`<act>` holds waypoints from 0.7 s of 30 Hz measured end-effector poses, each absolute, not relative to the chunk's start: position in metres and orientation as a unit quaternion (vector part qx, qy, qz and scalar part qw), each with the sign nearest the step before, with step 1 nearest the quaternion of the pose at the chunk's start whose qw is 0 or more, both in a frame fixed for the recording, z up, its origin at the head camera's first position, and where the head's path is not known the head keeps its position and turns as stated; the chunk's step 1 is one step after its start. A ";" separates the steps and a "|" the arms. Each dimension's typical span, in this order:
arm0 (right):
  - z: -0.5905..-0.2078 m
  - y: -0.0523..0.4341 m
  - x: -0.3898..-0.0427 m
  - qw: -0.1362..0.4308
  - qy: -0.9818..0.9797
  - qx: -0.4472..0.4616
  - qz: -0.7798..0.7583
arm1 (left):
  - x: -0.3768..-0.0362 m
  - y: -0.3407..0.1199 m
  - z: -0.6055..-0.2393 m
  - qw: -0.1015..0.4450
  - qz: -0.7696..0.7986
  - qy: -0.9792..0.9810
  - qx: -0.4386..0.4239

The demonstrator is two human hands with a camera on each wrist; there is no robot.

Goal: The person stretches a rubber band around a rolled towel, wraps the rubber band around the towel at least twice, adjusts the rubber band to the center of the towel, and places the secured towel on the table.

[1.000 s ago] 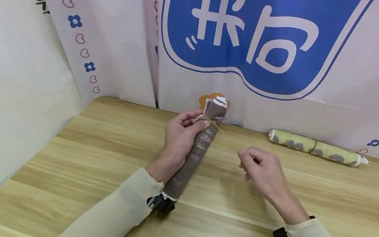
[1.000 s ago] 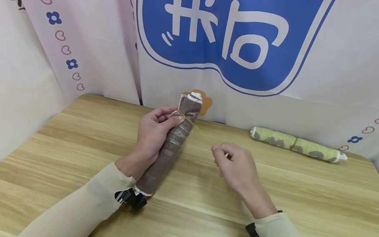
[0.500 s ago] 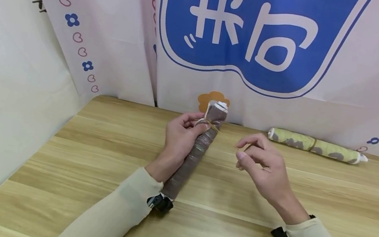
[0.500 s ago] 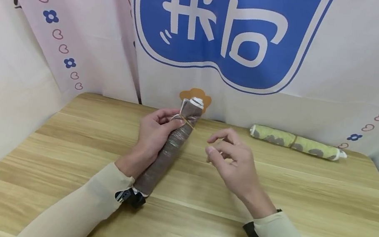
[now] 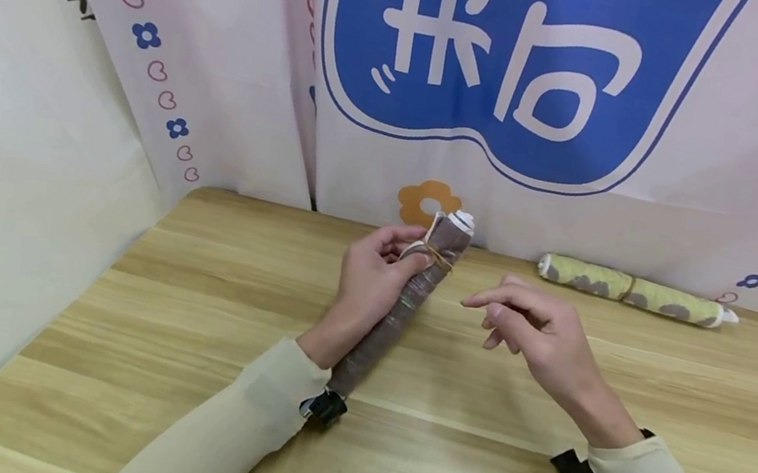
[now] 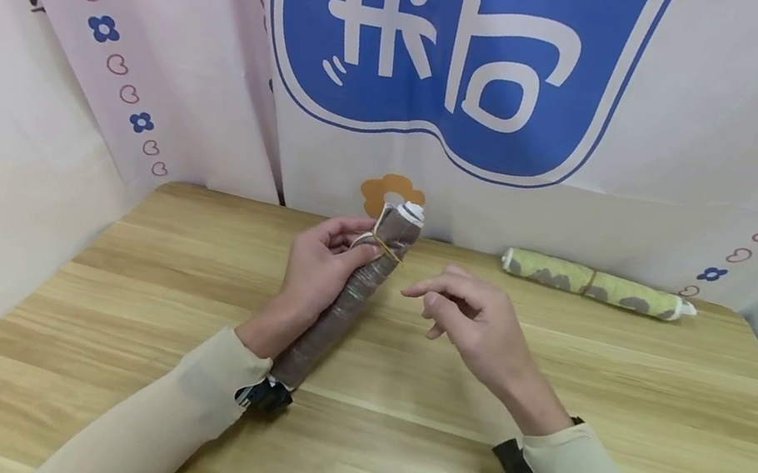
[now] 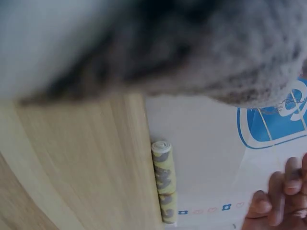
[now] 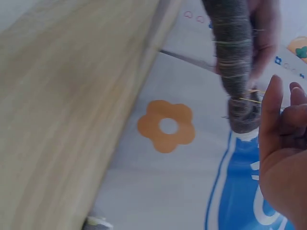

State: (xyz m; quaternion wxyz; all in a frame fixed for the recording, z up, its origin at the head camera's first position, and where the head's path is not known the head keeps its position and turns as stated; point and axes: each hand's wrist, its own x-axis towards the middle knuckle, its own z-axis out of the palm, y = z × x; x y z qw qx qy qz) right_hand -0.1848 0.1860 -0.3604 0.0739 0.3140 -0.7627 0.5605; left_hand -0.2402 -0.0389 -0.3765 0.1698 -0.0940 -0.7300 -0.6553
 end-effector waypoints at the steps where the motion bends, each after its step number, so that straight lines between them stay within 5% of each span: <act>1: -0.359 0.186 -0.183 0.077 -0.761 0.320 0.559 | -0.240 -0.039 -0.376 0.175 -0.648 -0.735 -0.097; 14: -0.356 0.185 -0.185 0.072 -0.729 0.393 0.556 | -0.240 -0.039 -0.378 0.182 -0.585 -0.781 -0.118; 21: -0.355 0.196 -0.191 0.037 -0.781 0.340 0.523 | -0.235 -0.038 -0.374 0.132 -0.587 -0.773 -0.202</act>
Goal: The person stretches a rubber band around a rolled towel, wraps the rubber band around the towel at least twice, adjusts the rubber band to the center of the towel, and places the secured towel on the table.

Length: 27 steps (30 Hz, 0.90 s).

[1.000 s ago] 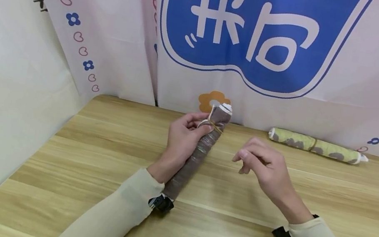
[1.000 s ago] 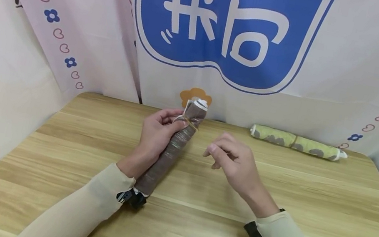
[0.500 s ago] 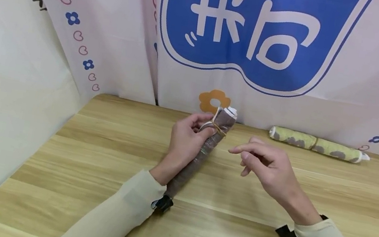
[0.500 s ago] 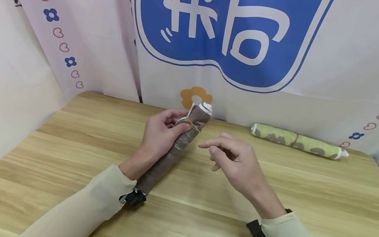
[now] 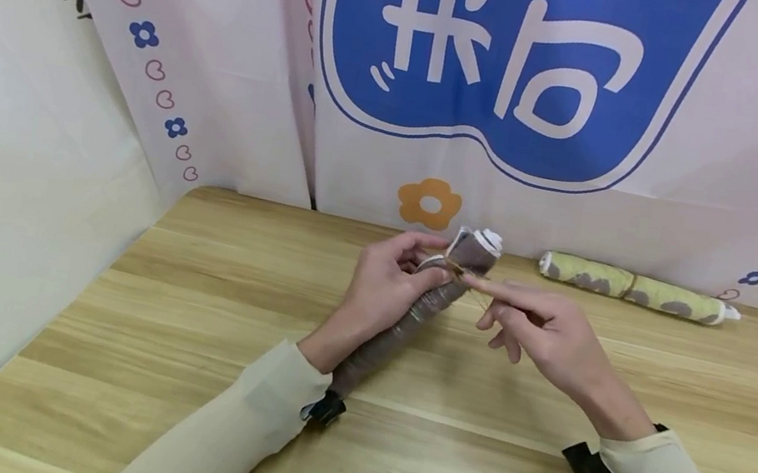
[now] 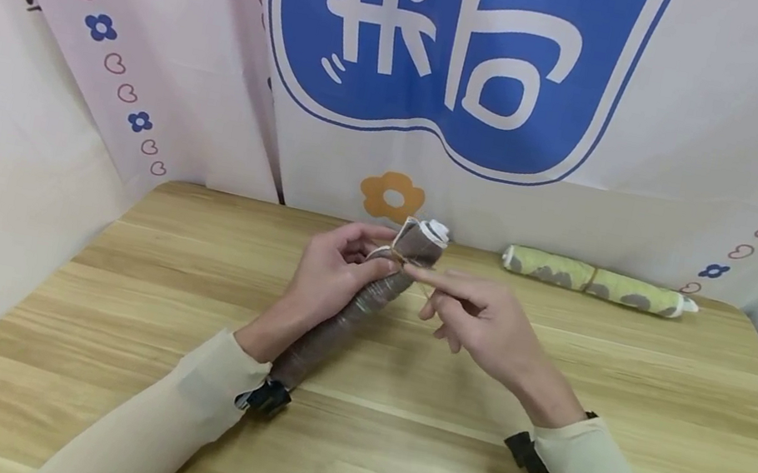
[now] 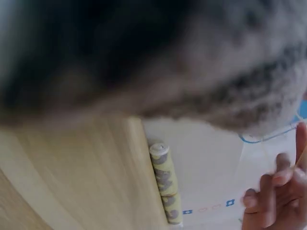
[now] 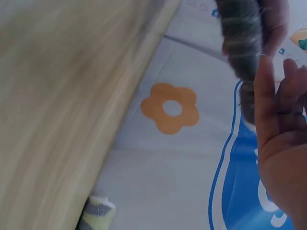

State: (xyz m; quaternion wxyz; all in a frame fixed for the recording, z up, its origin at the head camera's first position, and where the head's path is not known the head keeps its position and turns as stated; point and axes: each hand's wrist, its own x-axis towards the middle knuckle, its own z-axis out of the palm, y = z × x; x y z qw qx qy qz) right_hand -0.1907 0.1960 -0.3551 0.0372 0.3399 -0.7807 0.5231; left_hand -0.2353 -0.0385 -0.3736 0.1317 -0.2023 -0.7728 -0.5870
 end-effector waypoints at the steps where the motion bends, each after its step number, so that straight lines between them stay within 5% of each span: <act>1: -0.355 0.198 -0.192 0.039 -0.785 0.337 0.518 | -0.235 -0.038 -0.373 0.123 -0.587 -0.773 -0.208; 14: -0.363 0.202 -0.202 0.075 -0.756 0.411 0.504 | -0.231 -0.040 -0.370 0.042 -0.581 -0.765 -0.273; 27: -0.366 0.193 -0.191 0.006 -0.759 0.328 0.562 | -0.230 -0.038 -0.370 0.021 -0.588 -0.751 -0.298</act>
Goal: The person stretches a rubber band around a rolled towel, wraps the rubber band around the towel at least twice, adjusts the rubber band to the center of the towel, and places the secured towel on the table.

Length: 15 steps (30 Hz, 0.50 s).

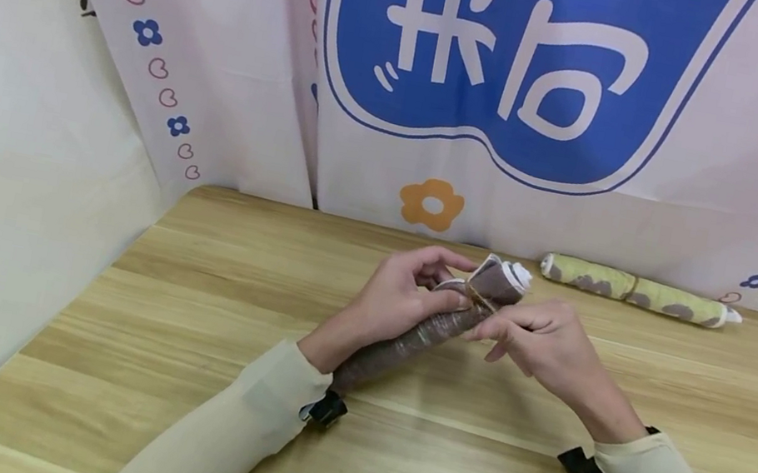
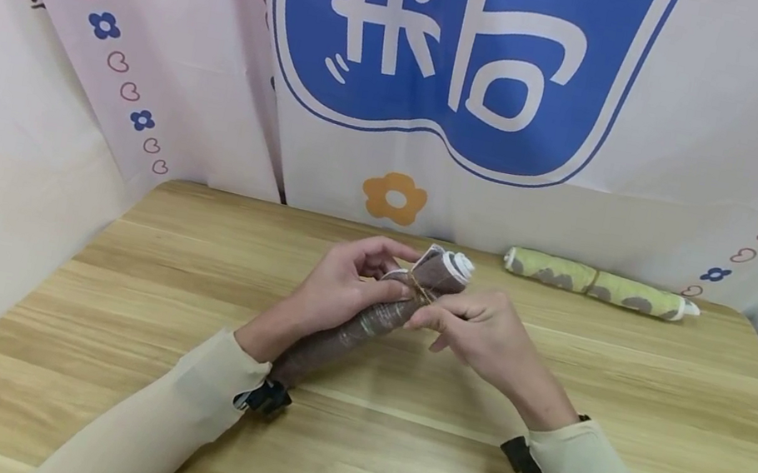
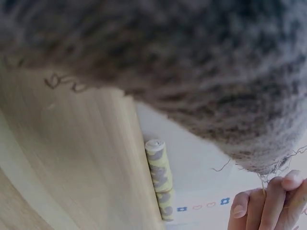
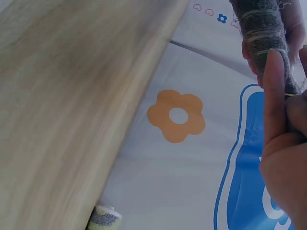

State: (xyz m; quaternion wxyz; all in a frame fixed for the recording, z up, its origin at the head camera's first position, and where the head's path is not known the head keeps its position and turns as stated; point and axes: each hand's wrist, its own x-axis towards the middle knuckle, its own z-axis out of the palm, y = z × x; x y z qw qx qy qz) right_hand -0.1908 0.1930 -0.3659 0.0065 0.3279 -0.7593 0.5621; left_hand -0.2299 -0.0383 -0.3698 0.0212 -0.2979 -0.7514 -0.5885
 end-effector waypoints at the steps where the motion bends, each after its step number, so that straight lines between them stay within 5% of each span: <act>1: -0.366 0.193 -0.191 0.006 -0.755 0.339 0.561 | -0.230 -0.038 -0.370 0.026 -0.589 -0.753 -0.294; 15: -0.371 0.185 -0.193 0.045 -0.644 0.373 0.667 | -0.234 -0.040 -0.373 0.093 -0.599 -0.766 -0.215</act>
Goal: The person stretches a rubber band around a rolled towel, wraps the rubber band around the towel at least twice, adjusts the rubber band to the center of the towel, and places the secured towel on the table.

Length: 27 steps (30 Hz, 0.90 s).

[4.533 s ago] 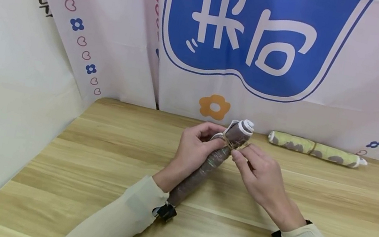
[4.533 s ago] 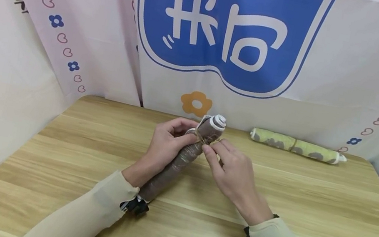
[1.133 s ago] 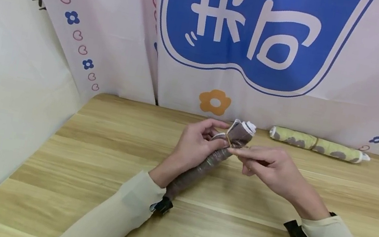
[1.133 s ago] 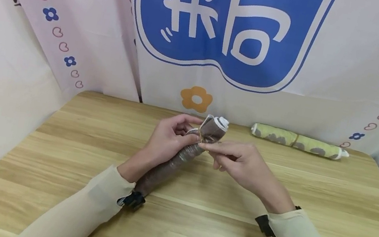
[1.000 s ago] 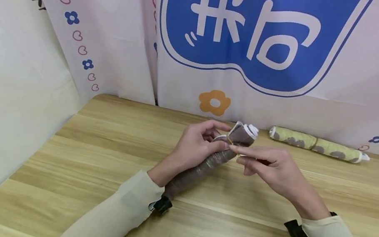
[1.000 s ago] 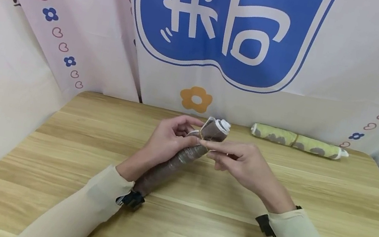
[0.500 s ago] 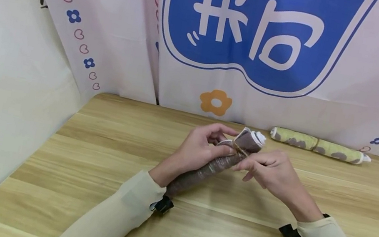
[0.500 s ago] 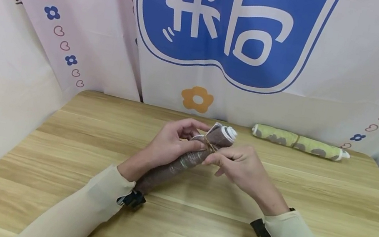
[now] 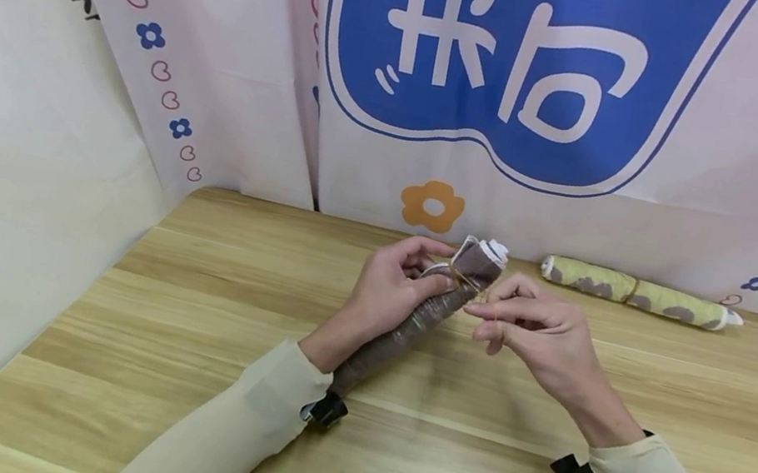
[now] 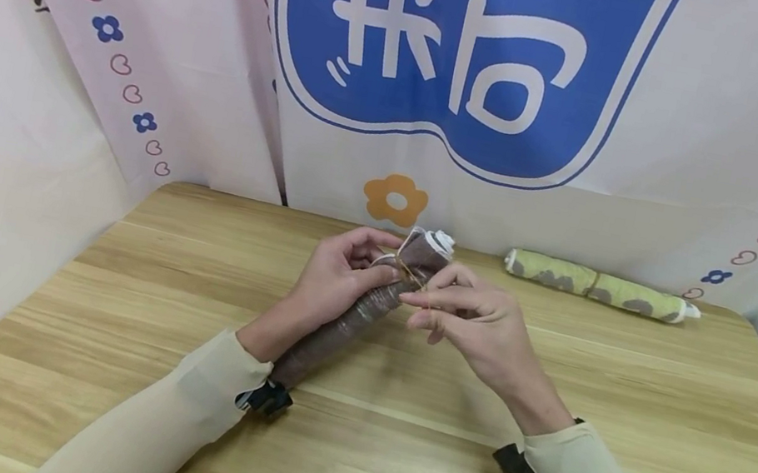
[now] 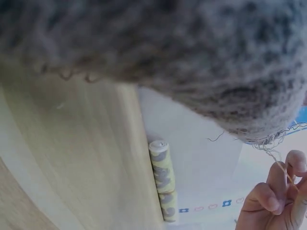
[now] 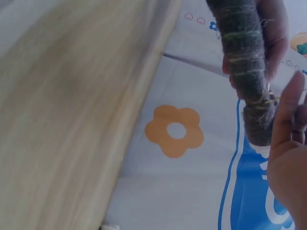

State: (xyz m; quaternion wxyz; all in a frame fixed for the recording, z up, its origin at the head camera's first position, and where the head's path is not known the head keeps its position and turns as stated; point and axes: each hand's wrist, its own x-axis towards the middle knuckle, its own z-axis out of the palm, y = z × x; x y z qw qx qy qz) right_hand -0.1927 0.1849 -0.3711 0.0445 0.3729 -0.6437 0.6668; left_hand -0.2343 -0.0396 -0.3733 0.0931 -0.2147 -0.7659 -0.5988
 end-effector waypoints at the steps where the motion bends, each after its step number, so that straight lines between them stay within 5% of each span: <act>1: -0.372 0.184 -0.192 0.049 -0.642 0.369 0.671 | -0.234 -0.039 -0.374 0.093 -0.599 -0.766 -0.213; 18: -0.378 0.172 -0.192 0.163 -0.639 0.342 0.670 | -0.233 -0.038 -0.374 0.103 -0.594 -0.775 -0.190; 27: -0.376 0.176 -0.192 0.307 -0.856 0.255 0.328 | -0.231 -0.036 -0.375 0.182 -0.574 -0.783 -0.157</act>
